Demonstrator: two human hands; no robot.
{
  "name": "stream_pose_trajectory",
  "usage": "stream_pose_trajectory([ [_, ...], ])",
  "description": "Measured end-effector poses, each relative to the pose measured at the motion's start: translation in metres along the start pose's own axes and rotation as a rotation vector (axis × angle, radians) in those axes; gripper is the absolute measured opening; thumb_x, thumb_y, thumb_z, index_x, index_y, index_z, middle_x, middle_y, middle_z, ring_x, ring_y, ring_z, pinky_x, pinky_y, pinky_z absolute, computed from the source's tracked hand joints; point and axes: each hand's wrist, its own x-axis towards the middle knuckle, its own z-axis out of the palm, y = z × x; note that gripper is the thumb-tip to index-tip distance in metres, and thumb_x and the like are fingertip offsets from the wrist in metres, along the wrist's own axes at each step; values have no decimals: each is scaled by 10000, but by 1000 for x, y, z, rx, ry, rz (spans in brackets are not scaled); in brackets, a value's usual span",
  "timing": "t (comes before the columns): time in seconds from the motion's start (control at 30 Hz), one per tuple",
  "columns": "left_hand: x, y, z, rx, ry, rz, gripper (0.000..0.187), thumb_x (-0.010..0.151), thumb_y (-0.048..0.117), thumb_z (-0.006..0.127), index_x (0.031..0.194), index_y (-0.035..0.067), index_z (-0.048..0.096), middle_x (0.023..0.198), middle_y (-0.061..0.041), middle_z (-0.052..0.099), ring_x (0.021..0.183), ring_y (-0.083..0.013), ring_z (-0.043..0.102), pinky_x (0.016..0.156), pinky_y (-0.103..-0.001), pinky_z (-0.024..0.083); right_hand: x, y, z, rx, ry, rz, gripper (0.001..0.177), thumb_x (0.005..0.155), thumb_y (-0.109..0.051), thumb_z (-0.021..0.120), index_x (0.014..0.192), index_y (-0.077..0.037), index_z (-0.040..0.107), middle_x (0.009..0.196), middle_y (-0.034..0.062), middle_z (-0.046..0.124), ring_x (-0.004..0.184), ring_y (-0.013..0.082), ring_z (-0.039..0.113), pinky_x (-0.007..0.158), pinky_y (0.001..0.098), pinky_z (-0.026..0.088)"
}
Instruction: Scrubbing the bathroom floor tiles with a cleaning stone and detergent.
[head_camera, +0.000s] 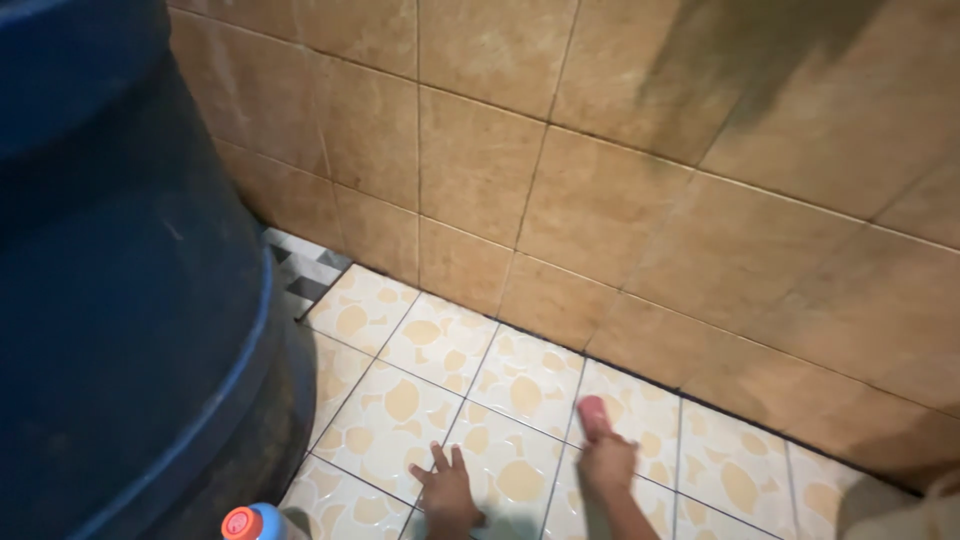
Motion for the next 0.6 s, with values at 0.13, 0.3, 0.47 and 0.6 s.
stream_pose_trajectory([
  [0.13,18,-10,24,-35,-19,20,1406,645,453,1010,1631,165,50,1715,-150,-1,1514,-591,121,1067,-542,526,-7,118,6,-121,-13,244,466,894,-337,633,1332,-178,625,1057,138,772,1014,315,750,1148,481,428],
  [0.3,59,-27,76,17,164,-24,1255,653,306,968,1605,151,165,1698,-164,65,1482,-544,213,988,-607,529,-45,224,7,-126,91,437,599,923,-319,582,1517,-280,517,1137,192,739,1132,410,670,1170,516,363],
  [0.47,2,-39,8,-73,-24,-213,1252,679,229,995,1633,200,185,1716,-145,7,1516,-512,169,1009,-660,494,-39,260,72,-123,369,534,337,1057,-347,572,1363,-243,667,1173,197,728,1126,409,626,1118,445,448],
  [0.6,25,-46,28,-193,-106,-271,1192,730,182,964,1633,317,197,1716,-72,-7,1519,-522,174,1040,-612,525,-61,166,57,-29,268,416,556,911,-395,646,1430,-199,626,1050,227,722,984,414,691,961,503,549],
])
